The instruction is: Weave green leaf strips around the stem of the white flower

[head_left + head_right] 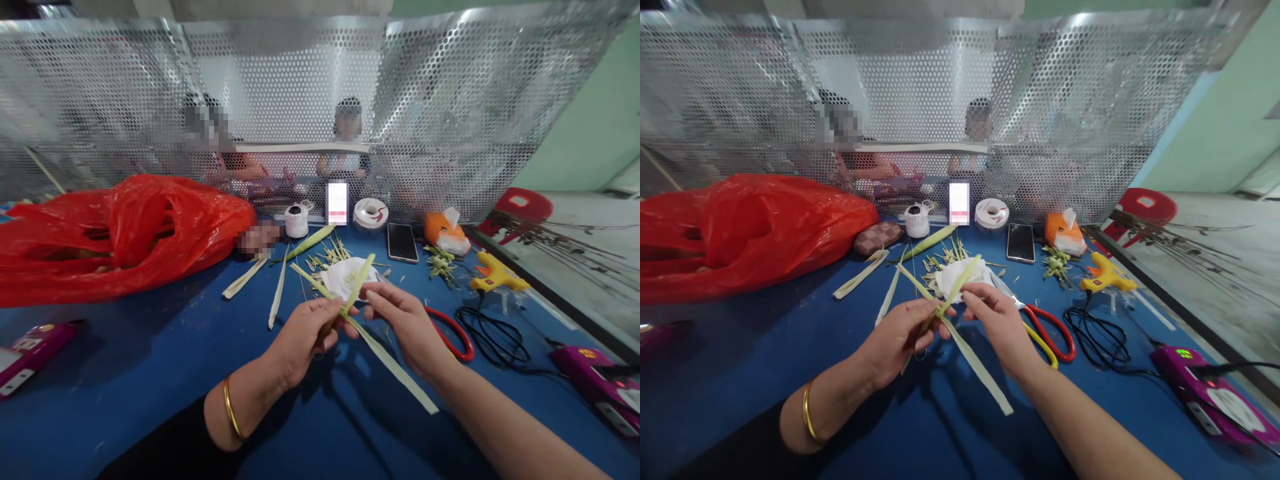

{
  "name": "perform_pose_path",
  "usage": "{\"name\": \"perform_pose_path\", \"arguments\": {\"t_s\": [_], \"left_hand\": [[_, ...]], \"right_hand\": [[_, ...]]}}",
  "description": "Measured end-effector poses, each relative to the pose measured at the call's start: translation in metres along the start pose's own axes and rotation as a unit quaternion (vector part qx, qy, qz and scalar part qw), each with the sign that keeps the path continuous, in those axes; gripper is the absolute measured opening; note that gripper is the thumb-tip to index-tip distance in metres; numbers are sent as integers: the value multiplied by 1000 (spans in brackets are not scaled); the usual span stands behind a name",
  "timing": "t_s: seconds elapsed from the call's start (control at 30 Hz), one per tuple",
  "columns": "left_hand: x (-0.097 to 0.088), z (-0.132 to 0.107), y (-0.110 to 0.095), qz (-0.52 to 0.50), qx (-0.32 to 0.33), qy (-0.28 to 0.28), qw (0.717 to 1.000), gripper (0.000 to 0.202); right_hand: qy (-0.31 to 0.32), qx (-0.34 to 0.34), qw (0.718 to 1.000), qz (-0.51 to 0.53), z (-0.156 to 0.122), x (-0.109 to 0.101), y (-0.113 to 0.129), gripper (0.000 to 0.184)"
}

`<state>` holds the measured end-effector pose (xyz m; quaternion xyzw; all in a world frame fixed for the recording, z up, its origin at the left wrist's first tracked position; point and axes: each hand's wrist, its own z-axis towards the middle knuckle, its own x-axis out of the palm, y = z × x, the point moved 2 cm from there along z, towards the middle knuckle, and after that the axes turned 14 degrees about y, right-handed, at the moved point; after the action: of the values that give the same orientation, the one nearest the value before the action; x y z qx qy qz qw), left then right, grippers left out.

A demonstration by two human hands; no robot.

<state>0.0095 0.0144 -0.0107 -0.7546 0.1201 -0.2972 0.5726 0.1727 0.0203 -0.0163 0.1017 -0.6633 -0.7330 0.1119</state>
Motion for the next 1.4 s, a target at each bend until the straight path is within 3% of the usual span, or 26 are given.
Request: {"name": "perform_pose_path", "arguments": {"t_s": [0.07, 0.3, 0.53, 0.7, 0.77, 0.83, 0.9, 1.03, 1.17, 1.23, 1.4], "left_hand": [[2, 0, 4, 16, -18, 5, 1000, 37], [9, -2, 9, 67, -48, 14, 996, 34], [11, -4, 4, 95, -60, 35, 993, 29], [11, -4, 6, 108, -80, 29, 990, 28], [12, -5, 7, 95, -77, 48, 991, 32], [13, -5, 8, 63, -73, 84, 992, 37], [14, -6, 7, 41, -67, 109, 991, 38], [14, -9, 5, 73, -94, 117, 986, 34], [18, -10, 7, 80, -124, 142, 979, 40], [21, -10, 9, 83, -124, 148, 978, 41], [24, -10, 10, 96, -121, 163, 975, 33]], "right_hand": [[51, 36, 996, 65, -1, 6, 1, 26], [25, 17, 998, 52, -7, 13, 2, 26], [-53, -38, 995, -71, -12, 9, -1, 21], [-18, -142, 966, -214, -15, 6, 15, 23], [55, -124, 975, -179, -12, 3, 18, 23], [138, -65, 986, -74, -8, -1, 16, 19], [172, -16, 984, 52, -4, -3, 12, 17], [108, 43, 981, 156, 0, 0, -1, 22], [184, 104, 962, 171, -3, 13, -10, 30], [188, 99, 959, 187, -5, 16, -9, 27], [122, 63, 975, 173, -10, 19, -6, 22]]}}
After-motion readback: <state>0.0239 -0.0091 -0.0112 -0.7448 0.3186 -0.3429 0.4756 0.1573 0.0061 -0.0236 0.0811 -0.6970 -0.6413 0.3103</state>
